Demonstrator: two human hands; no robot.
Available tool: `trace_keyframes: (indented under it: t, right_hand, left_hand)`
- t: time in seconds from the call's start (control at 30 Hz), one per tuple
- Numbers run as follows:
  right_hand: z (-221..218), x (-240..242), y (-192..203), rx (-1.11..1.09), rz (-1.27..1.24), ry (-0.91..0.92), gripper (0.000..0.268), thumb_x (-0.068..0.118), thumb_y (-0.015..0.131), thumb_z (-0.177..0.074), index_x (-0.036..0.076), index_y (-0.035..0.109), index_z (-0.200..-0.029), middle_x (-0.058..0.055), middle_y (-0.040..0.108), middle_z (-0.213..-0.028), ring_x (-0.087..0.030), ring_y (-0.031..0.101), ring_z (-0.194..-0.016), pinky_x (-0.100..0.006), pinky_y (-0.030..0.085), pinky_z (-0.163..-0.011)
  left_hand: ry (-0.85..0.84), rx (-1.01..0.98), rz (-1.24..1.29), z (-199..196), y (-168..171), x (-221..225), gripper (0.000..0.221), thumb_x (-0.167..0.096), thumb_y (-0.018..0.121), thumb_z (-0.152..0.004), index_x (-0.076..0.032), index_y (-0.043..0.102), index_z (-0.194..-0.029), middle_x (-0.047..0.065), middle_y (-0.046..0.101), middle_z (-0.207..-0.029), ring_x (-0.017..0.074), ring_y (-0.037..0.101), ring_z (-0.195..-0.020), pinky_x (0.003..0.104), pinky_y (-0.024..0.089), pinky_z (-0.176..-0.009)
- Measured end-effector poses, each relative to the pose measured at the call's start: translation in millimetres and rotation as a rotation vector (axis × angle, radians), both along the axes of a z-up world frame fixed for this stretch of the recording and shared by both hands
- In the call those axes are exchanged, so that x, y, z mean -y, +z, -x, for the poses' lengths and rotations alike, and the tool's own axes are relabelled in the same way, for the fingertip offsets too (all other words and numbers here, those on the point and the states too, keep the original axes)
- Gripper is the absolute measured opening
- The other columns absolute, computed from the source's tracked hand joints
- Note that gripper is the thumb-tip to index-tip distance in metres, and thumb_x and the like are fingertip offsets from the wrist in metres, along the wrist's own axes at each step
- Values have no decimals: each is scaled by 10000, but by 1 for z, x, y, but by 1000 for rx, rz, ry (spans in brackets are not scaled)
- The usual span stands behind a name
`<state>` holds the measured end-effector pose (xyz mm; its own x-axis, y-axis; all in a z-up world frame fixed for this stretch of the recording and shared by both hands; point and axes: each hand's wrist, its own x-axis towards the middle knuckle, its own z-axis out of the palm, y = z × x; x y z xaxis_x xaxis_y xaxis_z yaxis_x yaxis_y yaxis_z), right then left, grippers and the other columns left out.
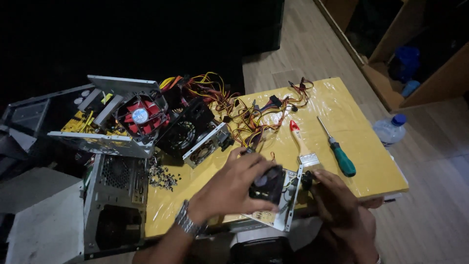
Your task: Disassembling a computer power supply unit by removing screws and opening the casing to access the internal circuit board.
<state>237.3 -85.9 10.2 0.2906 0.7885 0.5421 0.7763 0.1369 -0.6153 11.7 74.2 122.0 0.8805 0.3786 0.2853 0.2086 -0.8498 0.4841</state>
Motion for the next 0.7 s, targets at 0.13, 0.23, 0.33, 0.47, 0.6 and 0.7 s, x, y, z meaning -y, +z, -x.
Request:
trace_keyframes:
  t: [0.13, 0.23, 0.33, 0.47, 0.6, 0.7]
  right_hand:
    - [13, 6, 18, 10, 137, -214, 460, 112, 755, -842, 97, 666, -1292, -17, 714, -1293, -171, 706, -1115, -288, 546, -848]
    - [15, 6, 24, 35, 190, -233, 425, 140, 753, -854, 130, 678, -1272, 15, 732, -1237, -149, 725, -996, -282, 548, -703]
    - [12, 11, 15, 41, 281, -277, 441, 188, 752, -842, 194, 697, -1279, 52, 734, -1238, -147, 728, -1007, -310, 551, -719]
    - [8, 22, 5, 27, 242, -228, 408, 196, 699, -858, 205, 715, -1266, 33, 741, -1239, -189, 749, -944, -334, 550, -670]
    - [6, 21, -23, 357, 7, 81, 923, 729, 930, -475, 185, 696, -1183, -14, 701, -1123, -275, 702, -820, -450, 535, -778]
    - [30, 18, -54, 233, -119, 163, 954, 604, 947, -531, 50, 641, -1246, -140, 658, -1170, -286, 723, -958, -395, 589, -871]
  left_hand:
    - [75, -87, 100, -32, 5, -26, 848, -701, 660, -723, -177, 570, -1384, 64, 651, -1213, 297, 537, -1140, 489, 540, -932]
    - [119, -81, -103, -59, -19, -50, 874, -626, 820, -687, -149, 602, -1386, 85, 678, -1284, 284, 586, -1150, 509, 370, -1102]
    - [116, -155, -194, -72, -26, -61, 712, -560, 827, -706, -117, 672, -1241, 99, 721, -1064, 255, 682, -881, 536, 295, -1114]
    - [162, -201, -270, -77, -42, -65, 592, -466, 935, -593, -104, 686, -989, 86, 677, -977, 273, 645, -925, 630, 266, -1128]
    - [143, -90, -166, -55, -39, -62, 742, -519, 833, -711, -64, 641, -1266, 105, 660, -1247, 258, 621, -1128, 572, 251, -1173]
    - [133, 84, -51, -31, -30, -51, 558, -436, 715, -883, -76, 640, -1303, 111, 617, -1386, 269, 553, -1290, 505, 323, -1172]
